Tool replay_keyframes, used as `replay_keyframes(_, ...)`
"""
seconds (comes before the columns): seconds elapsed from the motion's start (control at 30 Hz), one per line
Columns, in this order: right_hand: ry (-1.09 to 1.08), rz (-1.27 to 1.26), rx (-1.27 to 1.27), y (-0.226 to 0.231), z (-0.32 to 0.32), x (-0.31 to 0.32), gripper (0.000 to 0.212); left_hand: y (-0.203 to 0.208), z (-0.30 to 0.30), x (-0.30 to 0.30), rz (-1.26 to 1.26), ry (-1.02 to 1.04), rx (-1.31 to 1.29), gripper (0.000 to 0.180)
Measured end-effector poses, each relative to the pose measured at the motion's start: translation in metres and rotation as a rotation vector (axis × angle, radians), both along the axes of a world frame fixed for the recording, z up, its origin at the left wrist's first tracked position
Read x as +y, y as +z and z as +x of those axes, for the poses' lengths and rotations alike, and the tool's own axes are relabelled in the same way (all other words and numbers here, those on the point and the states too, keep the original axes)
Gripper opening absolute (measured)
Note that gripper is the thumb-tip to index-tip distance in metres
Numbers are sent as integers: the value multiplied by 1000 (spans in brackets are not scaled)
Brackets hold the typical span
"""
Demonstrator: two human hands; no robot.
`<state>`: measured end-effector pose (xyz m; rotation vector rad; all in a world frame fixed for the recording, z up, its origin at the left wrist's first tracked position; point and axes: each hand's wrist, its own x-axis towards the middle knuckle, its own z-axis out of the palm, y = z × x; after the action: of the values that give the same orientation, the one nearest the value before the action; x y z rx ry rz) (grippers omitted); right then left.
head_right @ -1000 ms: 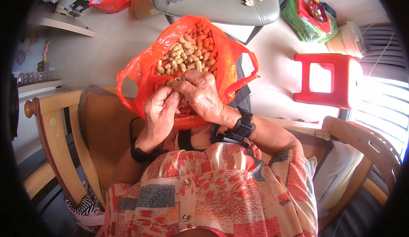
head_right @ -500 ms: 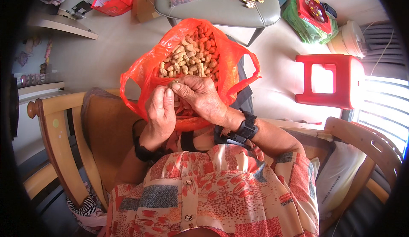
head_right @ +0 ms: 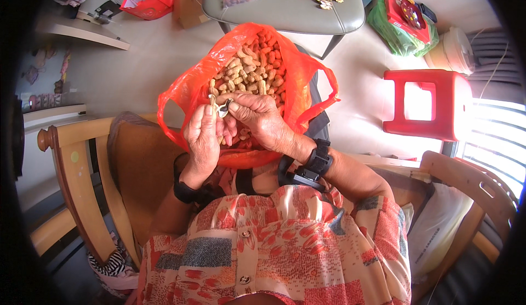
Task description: The person takes whole peanuts out of a large red plastic bag, shells them by hand, sorts the peanut kernels into smaller containers, and discards the empty shells onto a nearby chair surface.
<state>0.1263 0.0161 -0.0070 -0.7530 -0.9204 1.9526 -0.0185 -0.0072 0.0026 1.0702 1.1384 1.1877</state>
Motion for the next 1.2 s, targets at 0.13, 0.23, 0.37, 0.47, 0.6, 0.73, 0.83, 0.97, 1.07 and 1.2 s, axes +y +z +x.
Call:
replay_keyframes(0.13,60,-119,99,1,4,2,32,0,2,1,32,-32,12,29)
replay_keyframes(0.23,81,-149,122,0,5,2,32,-1,-1,2,28,-53,81,29)
replay_keyframes(0.37,110,-177,186,-5,5,3,34,2,-3,2,50,-68,143,27)
replay_keyframes(0.47,63,-248,293,-9,2,4,31,0,-2,3,221,-45,208,24)
replay_keyframes(0.6,31,-329,306,-11,3,4,30,-12,-8,1,293,-13,355,19)
replay_keyframes(0.73,33,-328,269,-14,7,5,29,-19,-12,5,562,50,692,12)
replay_keyframes(0.83,10,-341,261,-14,6,4,29,-6,-14,11,859,-41,1003,11)
replay_keyframes(0.97,21,-429,365,-15,4,5,28,0,-13,9,954,-39,1218,15)
replay_keyframes(1.07,30,-538,409,-9,2,7,27,-8,-19,9,954,-33,1200,18)
replay_keyframes(1.2,76,-520,436,-17,3,9,31,-15,-21,9,810,38,987,9)
